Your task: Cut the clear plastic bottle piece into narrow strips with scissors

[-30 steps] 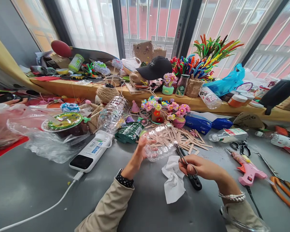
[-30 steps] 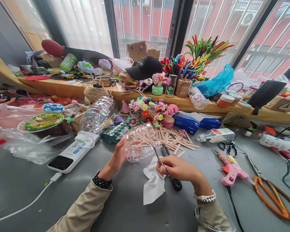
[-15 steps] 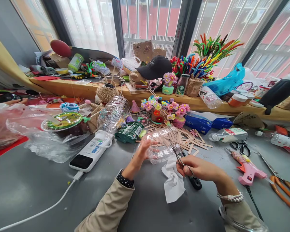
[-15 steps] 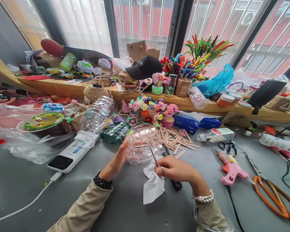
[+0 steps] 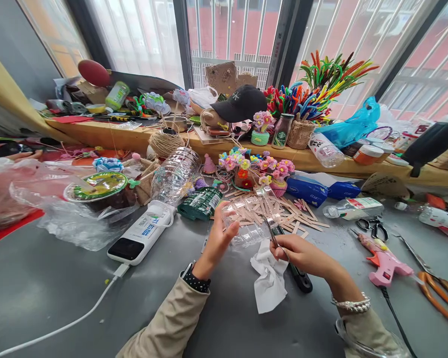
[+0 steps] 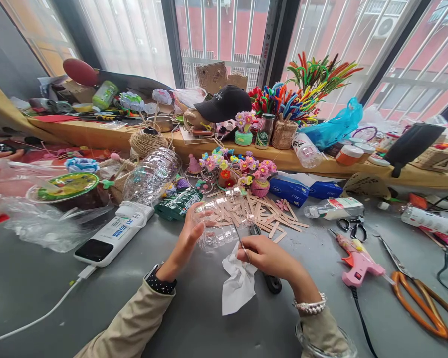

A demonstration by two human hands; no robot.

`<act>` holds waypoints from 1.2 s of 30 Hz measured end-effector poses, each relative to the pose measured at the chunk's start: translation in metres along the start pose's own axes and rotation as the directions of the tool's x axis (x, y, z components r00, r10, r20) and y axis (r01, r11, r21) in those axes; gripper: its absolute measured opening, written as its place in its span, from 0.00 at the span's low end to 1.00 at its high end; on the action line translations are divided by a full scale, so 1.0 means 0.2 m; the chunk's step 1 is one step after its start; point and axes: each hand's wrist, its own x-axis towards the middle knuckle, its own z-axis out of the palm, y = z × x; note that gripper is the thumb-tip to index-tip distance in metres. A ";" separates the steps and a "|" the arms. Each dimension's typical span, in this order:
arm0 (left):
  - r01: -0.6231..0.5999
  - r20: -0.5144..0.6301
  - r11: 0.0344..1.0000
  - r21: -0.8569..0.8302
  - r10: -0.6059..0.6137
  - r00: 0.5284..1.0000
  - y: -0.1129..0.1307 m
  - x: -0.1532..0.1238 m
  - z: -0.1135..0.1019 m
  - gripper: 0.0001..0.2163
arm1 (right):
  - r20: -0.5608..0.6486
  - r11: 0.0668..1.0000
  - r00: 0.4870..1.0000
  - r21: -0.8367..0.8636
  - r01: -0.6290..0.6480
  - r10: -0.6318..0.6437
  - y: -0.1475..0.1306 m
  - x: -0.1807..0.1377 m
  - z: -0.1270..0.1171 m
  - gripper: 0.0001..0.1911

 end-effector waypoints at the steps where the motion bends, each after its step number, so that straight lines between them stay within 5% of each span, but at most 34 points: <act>1: -0.021 -0.006 1.000 0.016 0.021 1.000 0.00 0.00 0.00 0.36 | -0.008 1.000 1.000 0.001 0.002 -0.002 0.00 0.00 0.00 0.34; 16: -0.115 -0.051 0.993 0.015 0.116 0.992 -0.02 0.00 -0.01 0.35 | -0.106 1.000 0.994 -0.012 0.015 -0.016 0.01 0.03 0.03 0.33; 29: -0.142 0.048 0.988 0.067 0.139 0.989 -0.03 0.00 -0.02 0.32 | 0.029 0.999 0.999 0.021 0.039 -0.040 0.04 -0.01 0.00 0.32; 36: -0.109 0.014 0.993 0.048 0.109 0.994 -0.03 0.00 -0.02 0.34 | -0.088 1.000 0.996 -0.008 0.011 -0.011 0.06 0.02 0.02 0.31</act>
